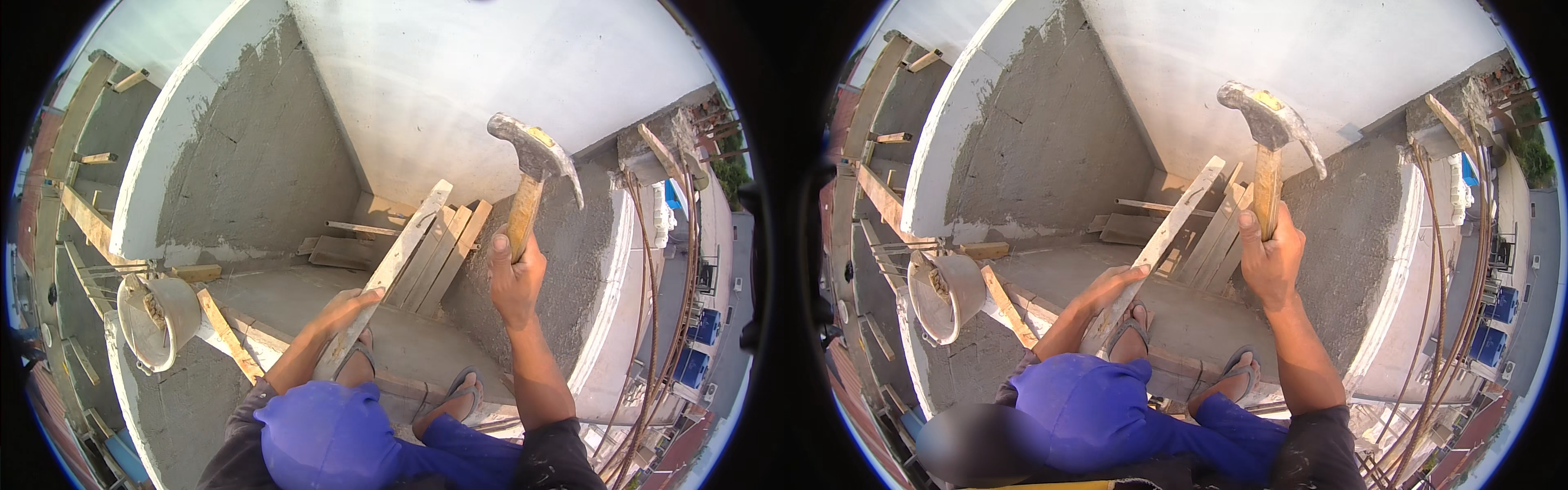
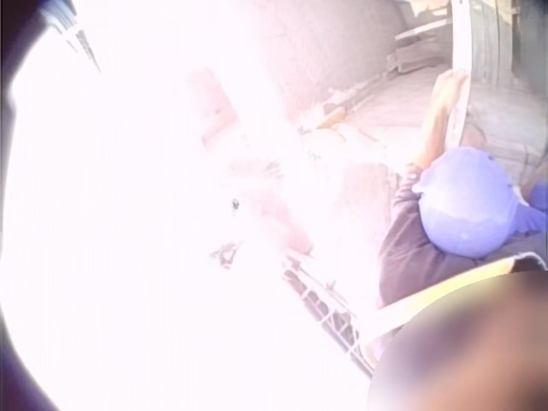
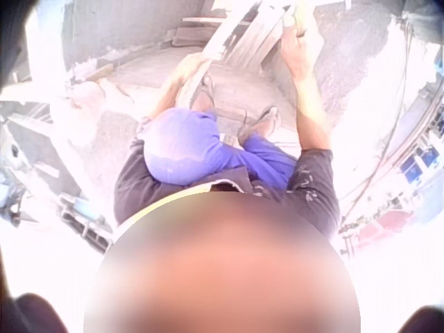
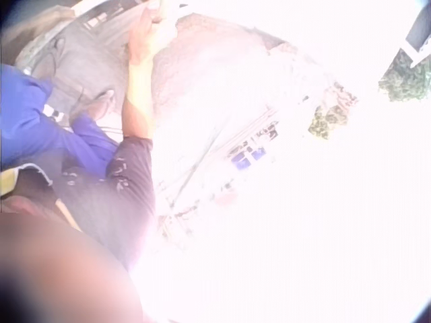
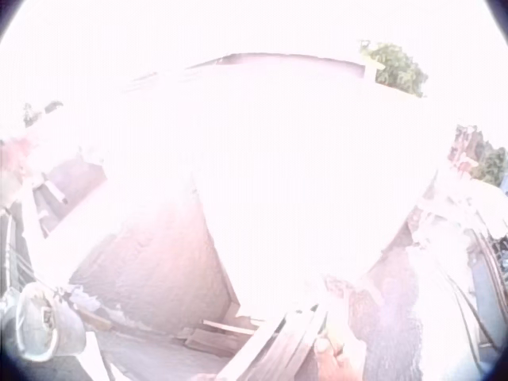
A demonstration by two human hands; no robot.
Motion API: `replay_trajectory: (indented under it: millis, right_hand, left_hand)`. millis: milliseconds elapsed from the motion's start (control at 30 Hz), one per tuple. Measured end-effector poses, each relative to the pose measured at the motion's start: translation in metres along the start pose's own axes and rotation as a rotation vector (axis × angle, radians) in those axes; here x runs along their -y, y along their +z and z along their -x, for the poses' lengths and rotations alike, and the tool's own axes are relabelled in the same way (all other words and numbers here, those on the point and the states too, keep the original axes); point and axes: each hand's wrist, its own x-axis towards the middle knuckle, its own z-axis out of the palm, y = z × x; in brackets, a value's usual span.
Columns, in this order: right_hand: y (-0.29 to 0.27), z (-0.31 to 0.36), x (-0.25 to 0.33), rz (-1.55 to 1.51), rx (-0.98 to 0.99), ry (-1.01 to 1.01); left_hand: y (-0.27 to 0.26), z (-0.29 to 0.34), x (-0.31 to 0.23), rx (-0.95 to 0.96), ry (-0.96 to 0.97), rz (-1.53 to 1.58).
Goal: The person assembles wooden formwork on a concrete structure using a hammer and nails. They position wooden planks against the wall and hammer nails to secure them in place.
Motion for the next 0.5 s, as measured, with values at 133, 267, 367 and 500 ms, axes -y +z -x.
replay_trajectory:
  millis: [133, 267, 367, 500]
  right_hand:
    - [-0.004, 0.010, 0.000, -0.175, -0.047, -0.310]
    - [0.019, 0.009, -0.016, 0.705, 0.256, 0.320]
    - [0.011, 0.006, -0.014, 0.366, -0.046, 0.226]
    - [-0.022, 0.002, 0.004, -0.263, -0.201, -0.157]
  left_hand:
    - [-0.006, -0.002, -0.010, 0.064, 0.014, 0.027]
    - [0.007, -0.005, -0.008, -0.008, 0.165, -0.024]
    - [0.007, -0.006, -0.002, -0.082, 0.156, -0.054]
    - [-0.011, -0.011, -0.003, -0.023, 0.064, 0.038]
